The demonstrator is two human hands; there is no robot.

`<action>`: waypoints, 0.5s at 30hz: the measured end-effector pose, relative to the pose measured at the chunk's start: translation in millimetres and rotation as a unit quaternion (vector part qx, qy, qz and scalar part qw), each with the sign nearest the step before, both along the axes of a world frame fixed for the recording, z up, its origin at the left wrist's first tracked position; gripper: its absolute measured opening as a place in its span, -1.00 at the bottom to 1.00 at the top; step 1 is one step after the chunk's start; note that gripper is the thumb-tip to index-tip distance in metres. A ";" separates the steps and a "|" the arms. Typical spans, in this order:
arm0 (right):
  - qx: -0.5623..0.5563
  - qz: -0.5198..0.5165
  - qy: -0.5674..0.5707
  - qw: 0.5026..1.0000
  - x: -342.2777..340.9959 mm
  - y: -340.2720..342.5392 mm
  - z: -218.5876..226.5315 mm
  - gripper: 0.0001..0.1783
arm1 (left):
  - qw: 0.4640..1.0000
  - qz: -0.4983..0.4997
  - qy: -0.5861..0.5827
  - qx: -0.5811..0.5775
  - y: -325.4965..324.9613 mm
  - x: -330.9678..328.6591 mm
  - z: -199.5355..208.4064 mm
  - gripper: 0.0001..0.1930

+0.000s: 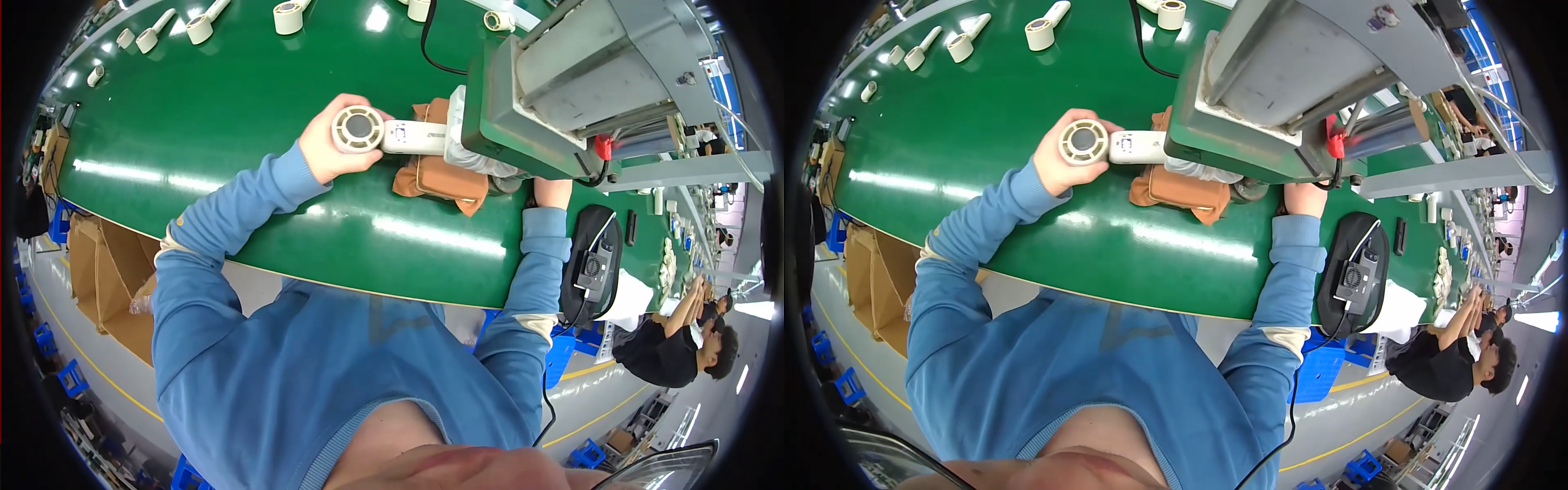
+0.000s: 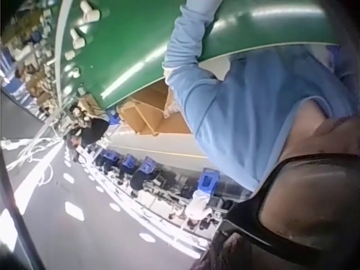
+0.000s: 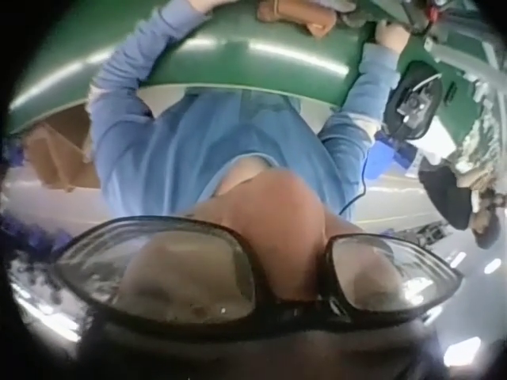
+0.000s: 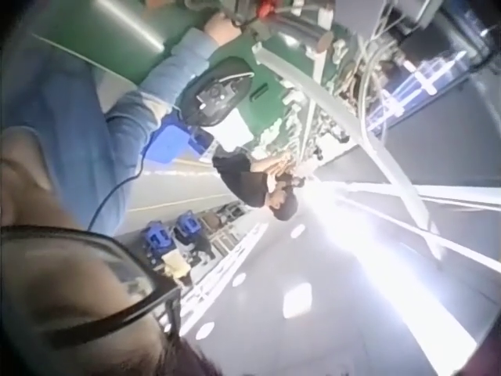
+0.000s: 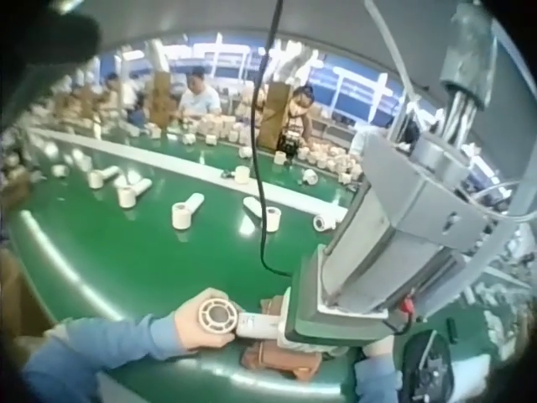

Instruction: Assembling small plastic components using a pneumatic press on a factory assembly line.

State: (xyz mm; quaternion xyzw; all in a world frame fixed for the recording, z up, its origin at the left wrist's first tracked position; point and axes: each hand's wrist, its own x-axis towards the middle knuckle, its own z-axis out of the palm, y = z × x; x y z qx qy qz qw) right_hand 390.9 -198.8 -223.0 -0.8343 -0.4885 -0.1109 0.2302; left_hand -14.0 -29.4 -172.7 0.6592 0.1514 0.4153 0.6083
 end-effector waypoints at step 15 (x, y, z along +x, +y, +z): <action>-0.052 0.006 0.035 0.998 -17.2 -1.9 11.5 -0.51 | 0.992 -0.110 0.042 0.037 23.8 27.0 0.6 -0.38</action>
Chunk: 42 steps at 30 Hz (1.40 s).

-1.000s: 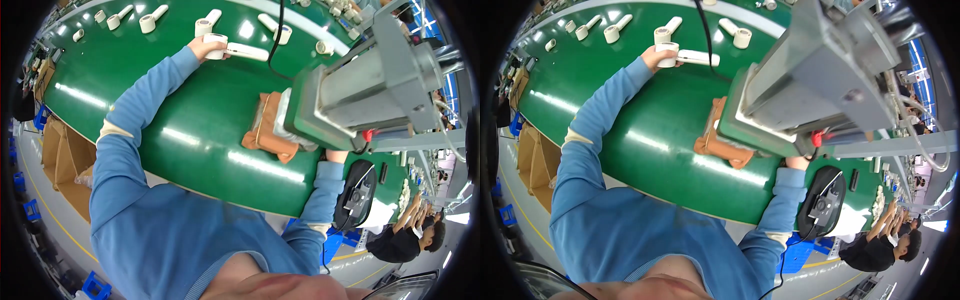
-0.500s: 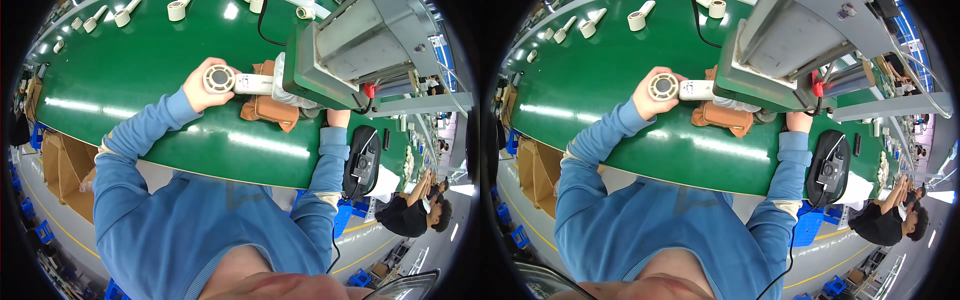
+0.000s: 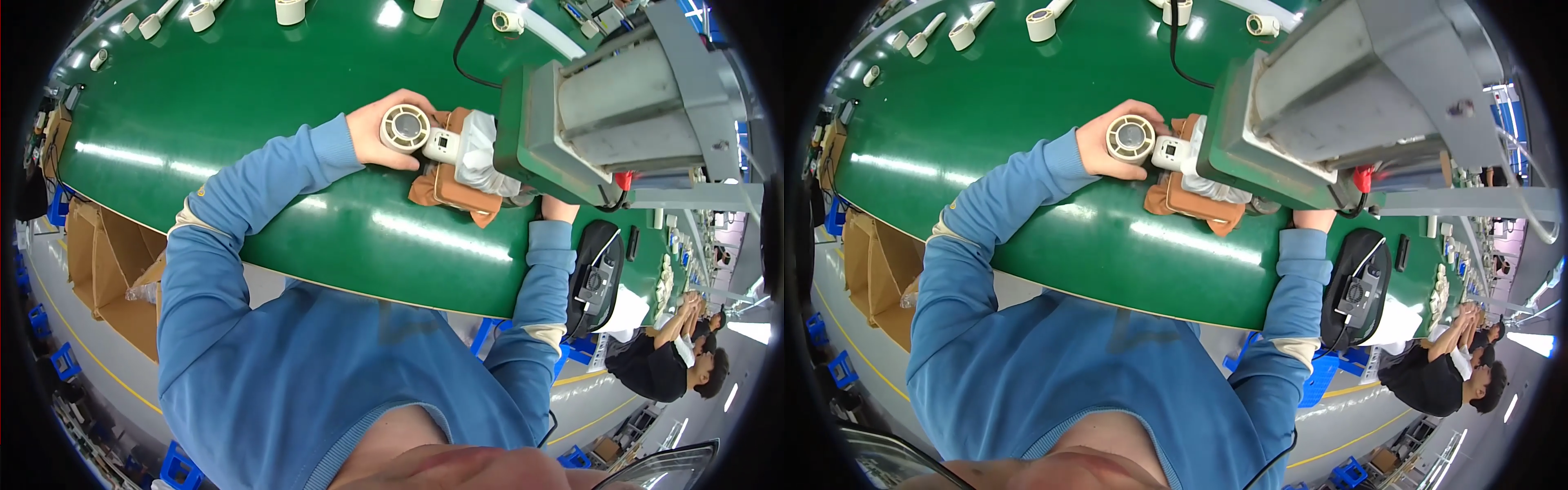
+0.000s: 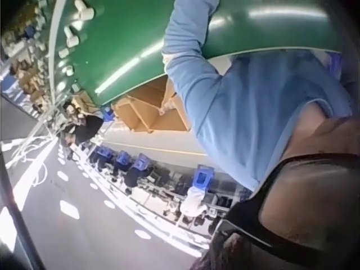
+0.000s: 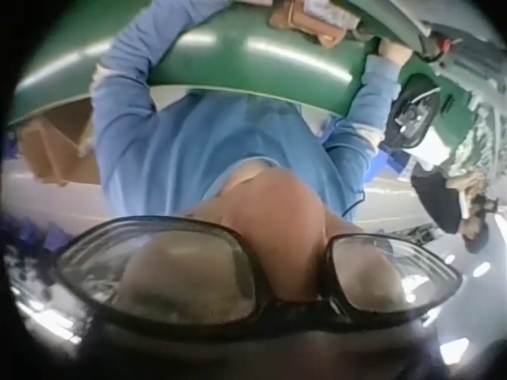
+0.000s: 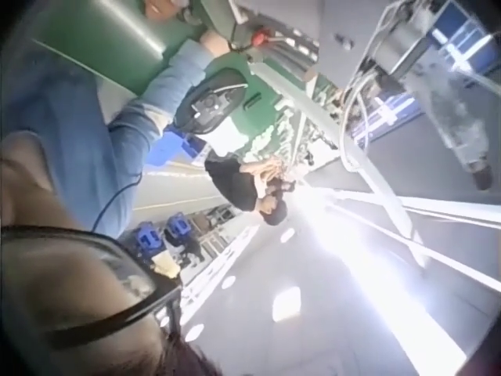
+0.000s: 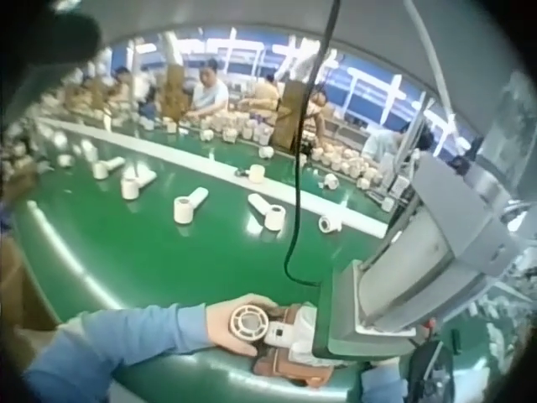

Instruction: Assembling small plastic components using a pneumatic press on a factory assembly line.

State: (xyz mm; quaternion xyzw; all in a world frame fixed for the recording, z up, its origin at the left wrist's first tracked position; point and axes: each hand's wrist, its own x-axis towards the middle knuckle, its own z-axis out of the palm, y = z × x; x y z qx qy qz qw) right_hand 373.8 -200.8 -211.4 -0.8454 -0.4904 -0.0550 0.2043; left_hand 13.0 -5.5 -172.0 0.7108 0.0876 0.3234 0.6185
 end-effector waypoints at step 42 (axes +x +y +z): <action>0.064 -0.008 -0.001 0.998 62.5 5.5 -23.1 -0.51 | 0.986 0.161 0.033 -0.003 139.9 -28.7 -4.3 -0.51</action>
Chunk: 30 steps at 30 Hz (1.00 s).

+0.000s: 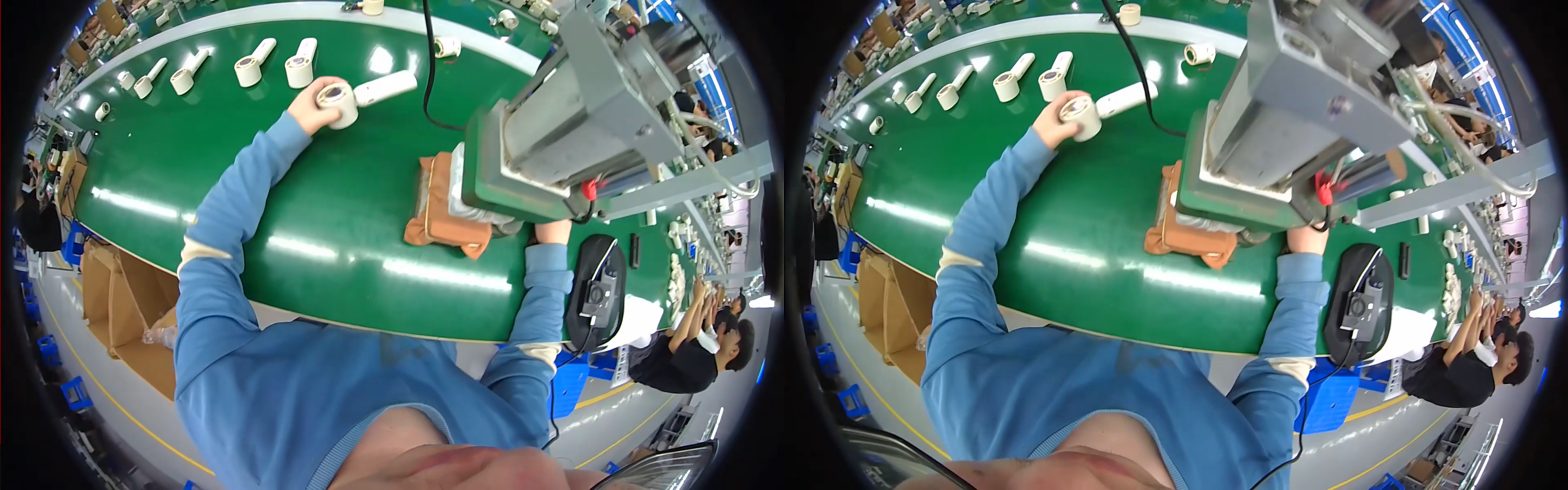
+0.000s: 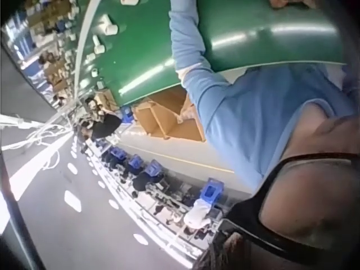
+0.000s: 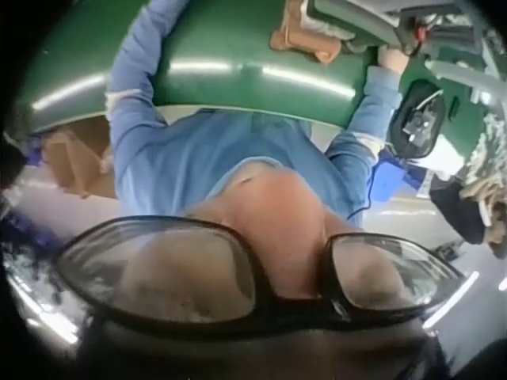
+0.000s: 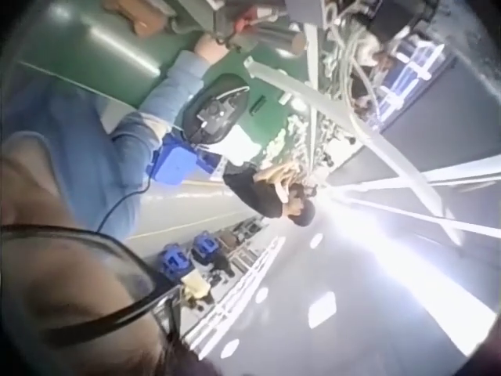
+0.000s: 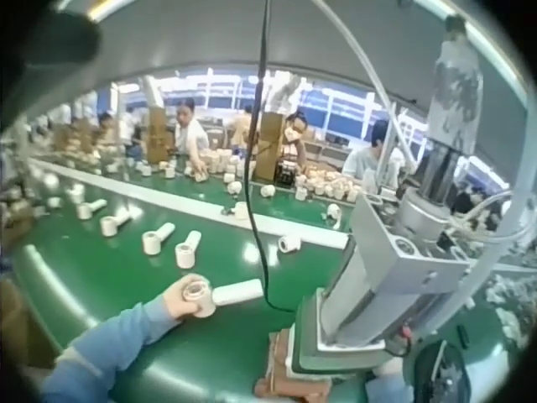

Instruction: Assembling small plastic components using a pneumatic press on a factory assembly line.

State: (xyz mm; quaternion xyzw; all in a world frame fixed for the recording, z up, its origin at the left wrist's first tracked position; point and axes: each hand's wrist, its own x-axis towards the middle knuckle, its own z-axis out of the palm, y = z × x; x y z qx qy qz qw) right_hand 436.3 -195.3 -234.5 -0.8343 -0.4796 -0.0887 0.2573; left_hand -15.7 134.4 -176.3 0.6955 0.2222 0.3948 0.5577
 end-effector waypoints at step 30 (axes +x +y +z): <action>-0.058 -0.073 -0.121 0.988 -55.4 1.6 14.6 -0.69 | 0.987 -0.152 -0.053 0.012 -150.9 37.2 9.1 -0.39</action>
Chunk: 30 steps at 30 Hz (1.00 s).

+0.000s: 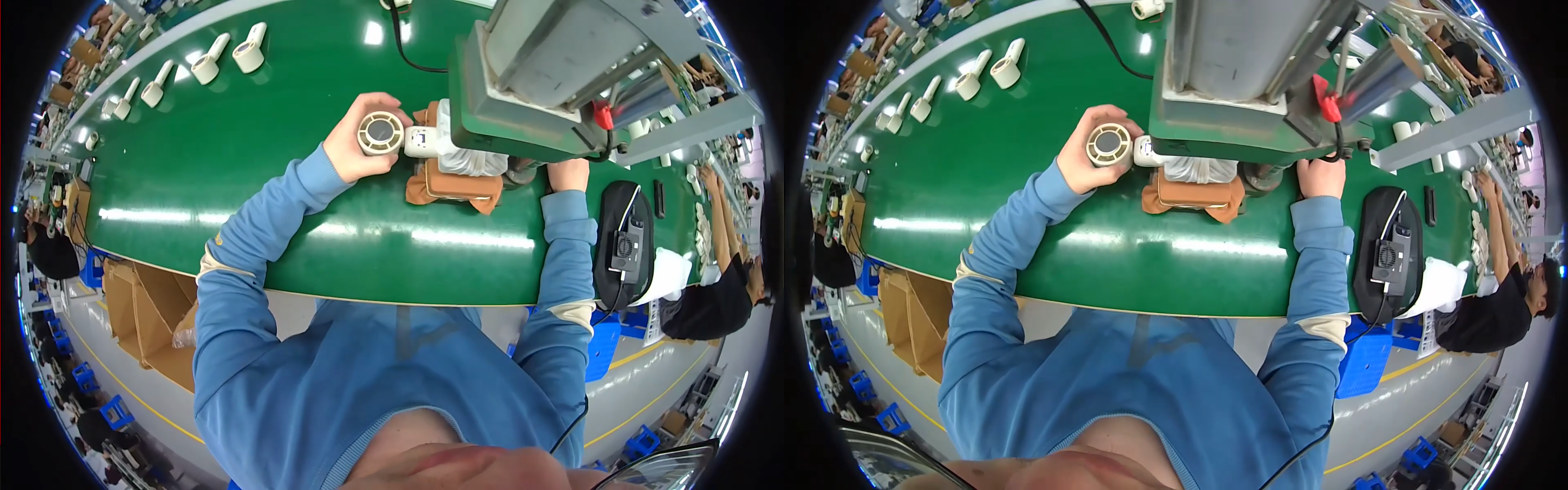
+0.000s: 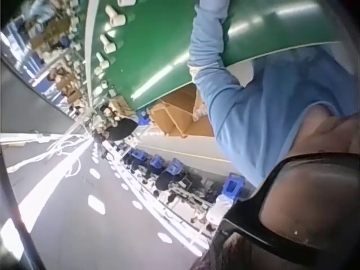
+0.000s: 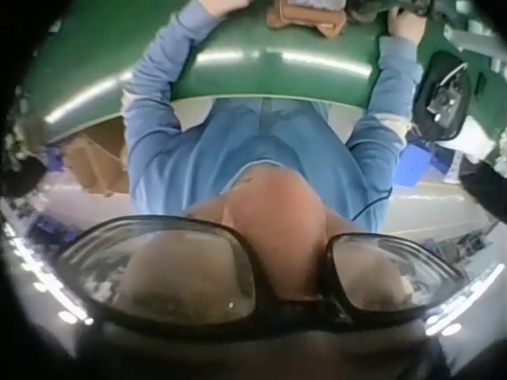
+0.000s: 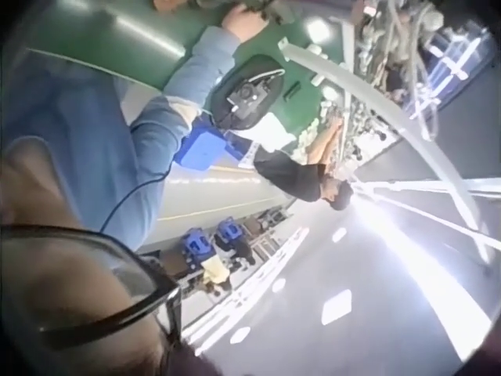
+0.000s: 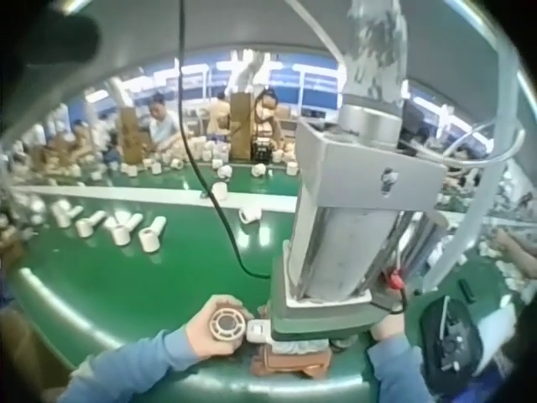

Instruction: Assembling small plastic components using a pneumatic press on a factory assembly line.

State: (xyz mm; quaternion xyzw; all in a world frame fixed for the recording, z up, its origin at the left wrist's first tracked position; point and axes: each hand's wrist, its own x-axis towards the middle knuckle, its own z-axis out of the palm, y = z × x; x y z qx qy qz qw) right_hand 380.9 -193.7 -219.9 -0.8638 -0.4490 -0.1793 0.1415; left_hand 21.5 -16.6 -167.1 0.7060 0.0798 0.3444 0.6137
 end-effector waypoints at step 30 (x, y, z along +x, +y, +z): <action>0.125 0.077 -0.054 0.988 -6.5 21.7 -8.7 -0.85 | 0.923 0.360 0.050 0.130 207.2 -2.8 -86.7 -0.43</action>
